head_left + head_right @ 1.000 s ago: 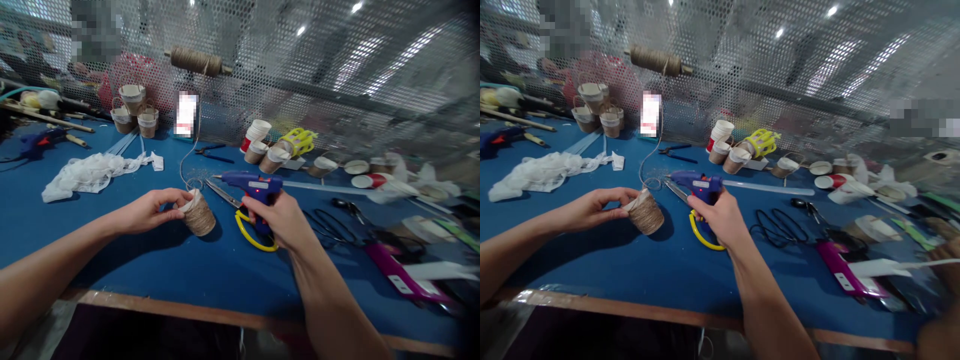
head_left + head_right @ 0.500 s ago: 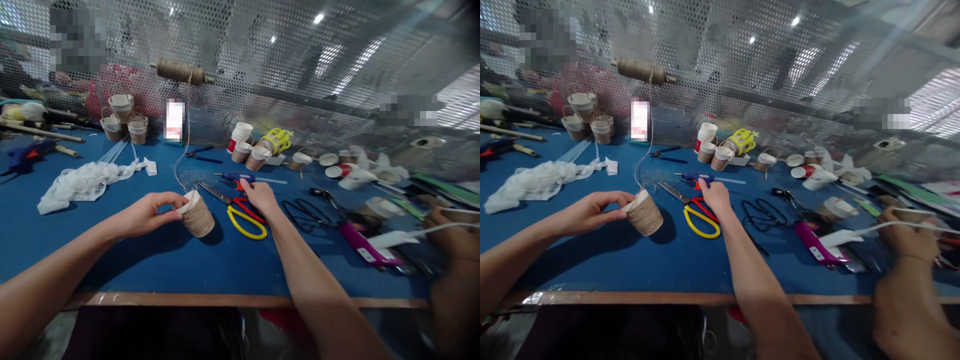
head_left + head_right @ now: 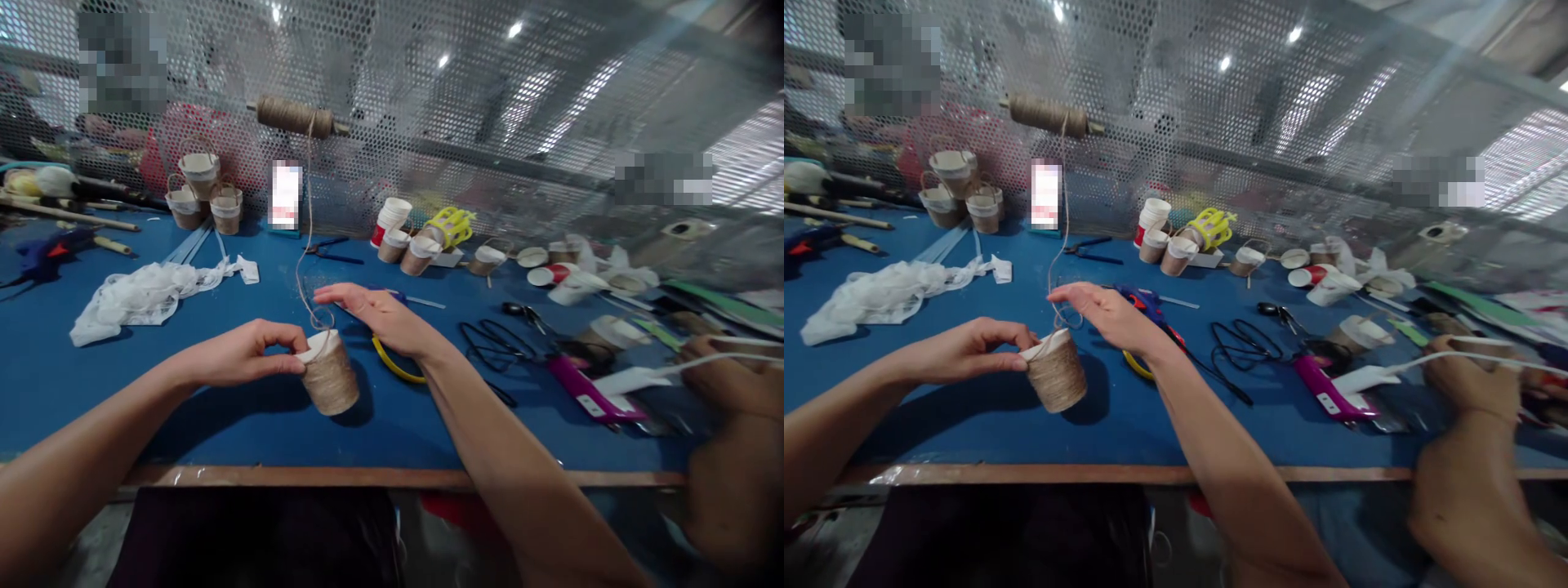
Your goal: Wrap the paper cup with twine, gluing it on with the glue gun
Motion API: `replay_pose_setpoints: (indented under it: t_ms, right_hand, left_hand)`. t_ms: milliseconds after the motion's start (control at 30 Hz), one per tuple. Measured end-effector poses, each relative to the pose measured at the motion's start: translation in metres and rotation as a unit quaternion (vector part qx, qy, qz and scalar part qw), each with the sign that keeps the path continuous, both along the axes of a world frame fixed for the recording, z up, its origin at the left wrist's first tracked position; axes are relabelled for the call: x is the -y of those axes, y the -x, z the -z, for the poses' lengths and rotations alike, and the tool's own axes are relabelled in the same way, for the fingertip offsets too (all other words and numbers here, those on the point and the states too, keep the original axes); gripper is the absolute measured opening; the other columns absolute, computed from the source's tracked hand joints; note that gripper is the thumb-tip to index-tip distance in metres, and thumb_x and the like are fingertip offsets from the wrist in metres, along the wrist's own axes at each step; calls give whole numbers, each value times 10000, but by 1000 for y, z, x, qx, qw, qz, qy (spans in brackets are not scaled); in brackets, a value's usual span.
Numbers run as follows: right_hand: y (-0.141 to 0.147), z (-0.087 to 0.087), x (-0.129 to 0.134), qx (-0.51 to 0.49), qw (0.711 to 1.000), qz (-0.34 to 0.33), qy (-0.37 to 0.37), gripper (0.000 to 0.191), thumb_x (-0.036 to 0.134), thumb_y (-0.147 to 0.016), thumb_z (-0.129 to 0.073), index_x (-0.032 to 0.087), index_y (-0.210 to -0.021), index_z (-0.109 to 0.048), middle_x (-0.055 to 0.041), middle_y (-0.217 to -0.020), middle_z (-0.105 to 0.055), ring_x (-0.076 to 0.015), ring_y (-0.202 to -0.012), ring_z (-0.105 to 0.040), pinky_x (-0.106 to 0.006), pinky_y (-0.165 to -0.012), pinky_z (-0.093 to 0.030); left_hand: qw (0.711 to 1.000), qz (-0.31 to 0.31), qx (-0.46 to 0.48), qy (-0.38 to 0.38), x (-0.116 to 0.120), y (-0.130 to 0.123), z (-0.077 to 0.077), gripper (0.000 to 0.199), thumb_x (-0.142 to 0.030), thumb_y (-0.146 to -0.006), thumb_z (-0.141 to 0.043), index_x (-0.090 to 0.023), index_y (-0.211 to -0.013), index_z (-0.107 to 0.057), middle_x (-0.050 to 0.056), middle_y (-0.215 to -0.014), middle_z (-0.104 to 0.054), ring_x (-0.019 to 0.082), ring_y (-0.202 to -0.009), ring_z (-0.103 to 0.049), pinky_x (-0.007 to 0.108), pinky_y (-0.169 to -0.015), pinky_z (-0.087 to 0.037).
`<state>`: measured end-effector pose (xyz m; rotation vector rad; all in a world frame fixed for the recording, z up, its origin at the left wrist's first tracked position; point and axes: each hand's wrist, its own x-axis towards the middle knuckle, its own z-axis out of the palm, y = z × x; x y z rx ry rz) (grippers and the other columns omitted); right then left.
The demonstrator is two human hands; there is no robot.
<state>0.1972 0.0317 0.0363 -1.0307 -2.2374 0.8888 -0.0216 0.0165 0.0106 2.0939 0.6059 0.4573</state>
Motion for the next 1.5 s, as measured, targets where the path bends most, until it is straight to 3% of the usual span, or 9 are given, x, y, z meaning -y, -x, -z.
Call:
replay_pose_setpoints:
  t_ms: [100,267,367,533,733,1000,1167,1300,1500]
  right_hand:
    - [8,-3,6,-4,992,-102,74,457,508,-859,-367,149,-925,-643,-80,-1049,-618,-176,-1088,-498,-323,-945,-345]
    - [5,-4,15,-64,983,-67,157,218,363,-786,-574,154,-797,-636,-49,-917,-635,-187,-1030,-531,-321,-897,-381]
    - [4,-2,19,-95,984,-38,146,142,290,-766,-606,152,-738,-624,-36,-860,-630,-177,-977,-554,-314,-874,-400]
    - [4,1,21,-61,991,-18,118,172,307,-803,-554,153,-765,-619,-50,-880,-634,-166,-929,-567,-304,-844,-414]
    - [-1,1,18,-10,987,-65,144,266,349,-861,-448,153,-914,-619,-42,-936,-634,-136,-902,-564,-278,-835,-412]
    - [-7,1,16,-35,979,-83,184,240,355,-811,-524,148,-878,-625,-37,-922,-644,-142,-903,-570,-297,-853,-406]
    - [-7,1,17,-36,977,-90,192,175,292,-792,-561,143,-865,-619,-35,-886,-636,-141,-876,-571,-298,-834,-419]
    - [-3,0,20,-68,986,-45,144,149,283,-802,-543,151,-814,-610,-38,-876,-627,-140,-866,-571,-289,-810,-427]
    - [-5,-5,28,-57,995,20,75,143,299,-804,-528,167,-770,-572,20,-656,-562,-88,-586,-518,-220,-570,-421]
  left_hand:
    - [999,17,18,31,1,0,-3,135,-238,-820,-500,-120,-771,-543,5,-753,-559,113,-720,-488,214,-687,-397]
    - [993,23,44,109,1,1,-6,108,-200,-793,-531,-113,-728,-533,-24,-672,-493,89,-656,-434,185,-631,-366]
    - [986,18,44,161,1,0,-6,104,-198,-780,-542,-107,-732,-533,-22,-665,-489,89,-643,-428,190,-621,-363]
    - [977,15,63,203,1,1,-4,96,-179,-770,-552,-101,-718,-532,-26,-649,-475,77,-616,-407,183,-593,-342]
    - [966,22,70,247,1,2,-5,125,-210,-741,-609,-103,-711,-551,-34,-620,-485,75,-590,-422,185,-584,-348]
    - [948,18,90,303,1,5,-5,189,-252,-694,-672,-106,-689,-551,-32,-600,-508,73,-567,-435,181,-564,-358]
    - [948,23,82,308,2,5,-5,202,-262,-692,-675,-106,-685,-547,-33,-589,-508,67,-560,-430,173,-553,-354]
    - [949,18,79,305,2,4,-7,232,-297,-690,-673,-109,-677,-536,-32,-585,-497,69,-556,-423,177,-541,-352]
    - [963,-23,76,259,-4,6,-7,191,-257,-696,-658,-112,-677,-536,-27,-617,-511,79,-587,-436,186,-566,-356]
